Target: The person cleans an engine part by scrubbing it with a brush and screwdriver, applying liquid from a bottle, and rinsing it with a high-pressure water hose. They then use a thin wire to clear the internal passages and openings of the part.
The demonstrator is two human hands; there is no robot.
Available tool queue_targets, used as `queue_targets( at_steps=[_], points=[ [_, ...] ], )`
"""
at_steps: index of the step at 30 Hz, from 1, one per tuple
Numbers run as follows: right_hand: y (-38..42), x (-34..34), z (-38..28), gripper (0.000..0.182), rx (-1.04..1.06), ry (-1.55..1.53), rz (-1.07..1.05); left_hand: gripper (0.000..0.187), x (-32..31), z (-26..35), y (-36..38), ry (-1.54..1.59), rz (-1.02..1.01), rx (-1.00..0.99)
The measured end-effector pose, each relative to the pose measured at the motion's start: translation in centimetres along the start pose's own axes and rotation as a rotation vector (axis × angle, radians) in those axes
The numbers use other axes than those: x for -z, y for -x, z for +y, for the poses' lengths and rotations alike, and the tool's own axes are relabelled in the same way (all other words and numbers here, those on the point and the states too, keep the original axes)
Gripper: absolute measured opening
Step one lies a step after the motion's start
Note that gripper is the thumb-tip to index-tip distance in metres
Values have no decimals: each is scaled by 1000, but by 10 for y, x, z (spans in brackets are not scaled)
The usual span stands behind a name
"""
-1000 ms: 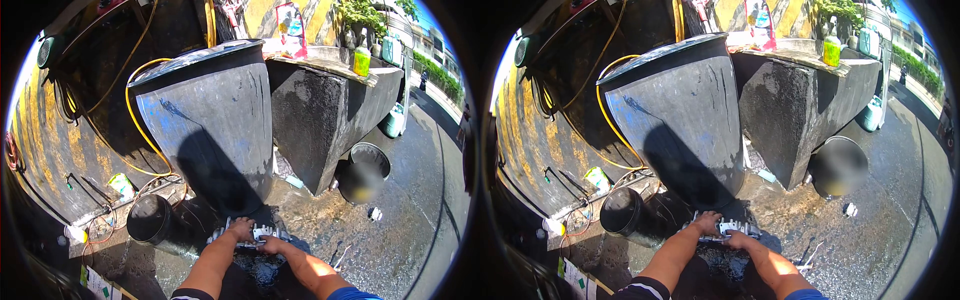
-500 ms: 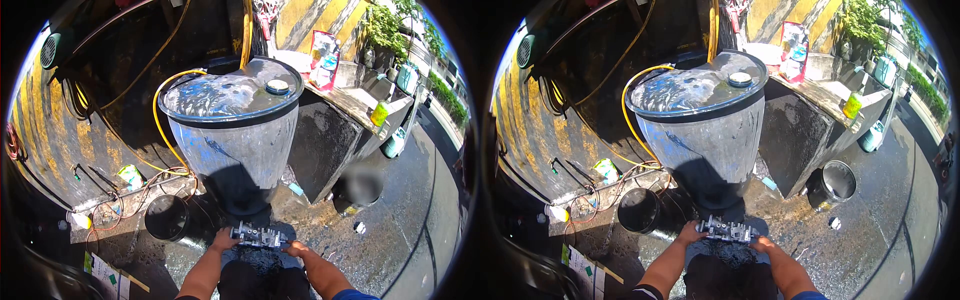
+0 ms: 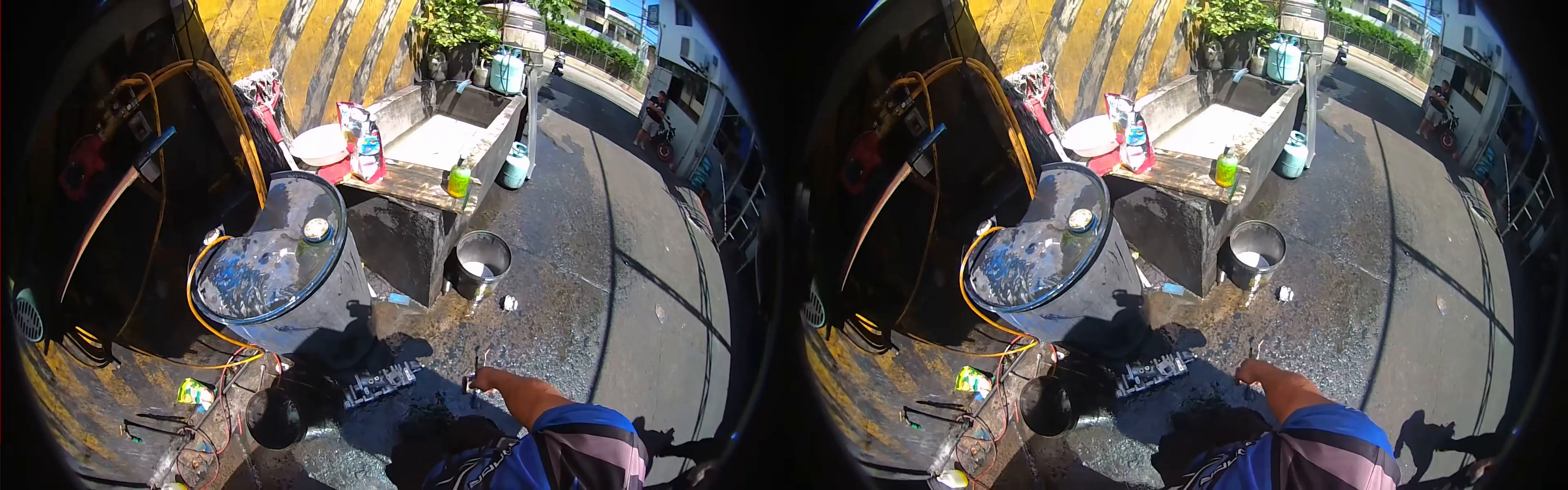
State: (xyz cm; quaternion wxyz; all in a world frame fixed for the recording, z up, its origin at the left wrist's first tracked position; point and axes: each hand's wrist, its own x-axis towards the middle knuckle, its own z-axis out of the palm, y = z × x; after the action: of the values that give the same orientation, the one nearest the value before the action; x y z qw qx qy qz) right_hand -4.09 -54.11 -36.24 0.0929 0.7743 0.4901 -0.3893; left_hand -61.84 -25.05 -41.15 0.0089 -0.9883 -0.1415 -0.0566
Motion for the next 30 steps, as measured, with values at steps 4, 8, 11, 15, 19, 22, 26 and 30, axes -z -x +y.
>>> queue_targets(
  at_steps=[4,8,11,15,19,22,26,30],
  points=[
    [31,5,-12,30,-170,-358,86,48,38,-18,-36,444,-791,1136],
    [49,8,-12,43,-340,-759,36,55,132,16,-108,1093,-9,1334],
    [18,-77,53,22,-132,-850,30,78,152,12,-112,981,-146,1276],
    [65,-32,-7,19,-520,-1205,-132,84,173,12,-89,1015,-96,1349],
    [81,-10,-48,13,-600,-1017,-167,78,192,-1,-59,1157,-48,1499],
    [49,5,-53,9,-606,-1003,-249,84,156,-21,-8,1192,17,1557],
    [-1,57,-147,15,-595,-878,-174,71,142,-83,45,1235,14,1733],
    [-55,116,-286,31,-486,-666,-118,68,90,-160,102,1253,-13,1872]
  ],
)
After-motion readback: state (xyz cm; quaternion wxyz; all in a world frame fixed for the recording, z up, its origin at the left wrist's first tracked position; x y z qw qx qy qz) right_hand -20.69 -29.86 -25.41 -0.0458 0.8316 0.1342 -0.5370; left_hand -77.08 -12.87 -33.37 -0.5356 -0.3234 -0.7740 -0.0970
